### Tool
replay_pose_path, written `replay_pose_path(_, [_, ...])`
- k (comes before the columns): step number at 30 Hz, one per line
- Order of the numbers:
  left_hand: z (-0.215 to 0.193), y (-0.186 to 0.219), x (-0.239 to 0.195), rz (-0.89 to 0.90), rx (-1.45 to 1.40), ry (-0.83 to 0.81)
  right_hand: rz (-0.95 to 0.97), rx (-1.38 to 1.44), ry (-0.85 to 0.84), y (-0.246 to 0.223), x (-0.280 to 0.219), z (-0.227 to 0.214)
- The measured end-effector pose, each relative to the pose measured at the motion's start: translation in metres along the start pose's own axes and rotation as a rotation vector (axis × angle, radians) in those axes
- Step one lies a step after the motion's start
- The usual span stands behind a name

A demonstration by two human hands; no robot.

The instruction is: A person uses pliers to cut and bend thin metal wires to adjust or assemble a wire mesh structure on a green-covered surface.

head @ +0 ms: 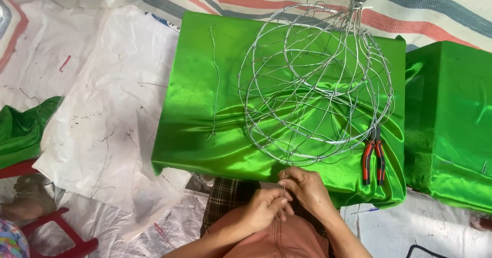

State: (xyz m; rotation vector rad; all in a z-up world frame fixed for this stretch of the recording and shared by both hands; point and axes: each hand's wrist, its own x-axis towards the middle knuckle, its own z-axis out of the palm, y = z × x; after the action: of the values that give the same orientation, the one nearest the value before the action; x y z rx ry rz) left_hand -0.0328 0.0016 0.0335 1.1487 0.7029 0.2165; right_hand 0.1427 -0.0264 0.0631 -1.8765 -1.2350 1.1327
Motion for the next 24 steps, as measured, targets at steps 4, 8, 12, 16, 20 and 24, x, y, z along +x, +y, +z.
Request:
replay_pose_path(4, [0.008,-0.002,0.000,-0.058,-0.108,-0.027,0.016,0.027,-0.037,0.011,-0.001,-0.008])
replay_pose_path(8, [0.006,0.010,0.000,-0.123,-0.049,-0.113,0.095,0.146,-0.087,0.016,-0.003,-0.018])
replay_pose_path(12, [-0.008,0.037,0.000,0.181,0.480,0.125,0.011,0.169,-0.024,0.010,-0.005,-0.019])
replay_pose_path(16, [-0.029,0.065,0.018,0.689,0.729,0.466,0.022,0.329,-0.037,0.009,-0.010,-0.017])
replay_pose_path(20, [-0.046,0.109,0.043,0.989,1.109,0.450,0.045,0.513,0.003,0.010,-0.009,-0.011])
replay_pose_path(24, [-0.044,0.127,0.066,1.086,1.449,0.273,-0.012,0.648,0.069,0.012,-0.011,-0.004])
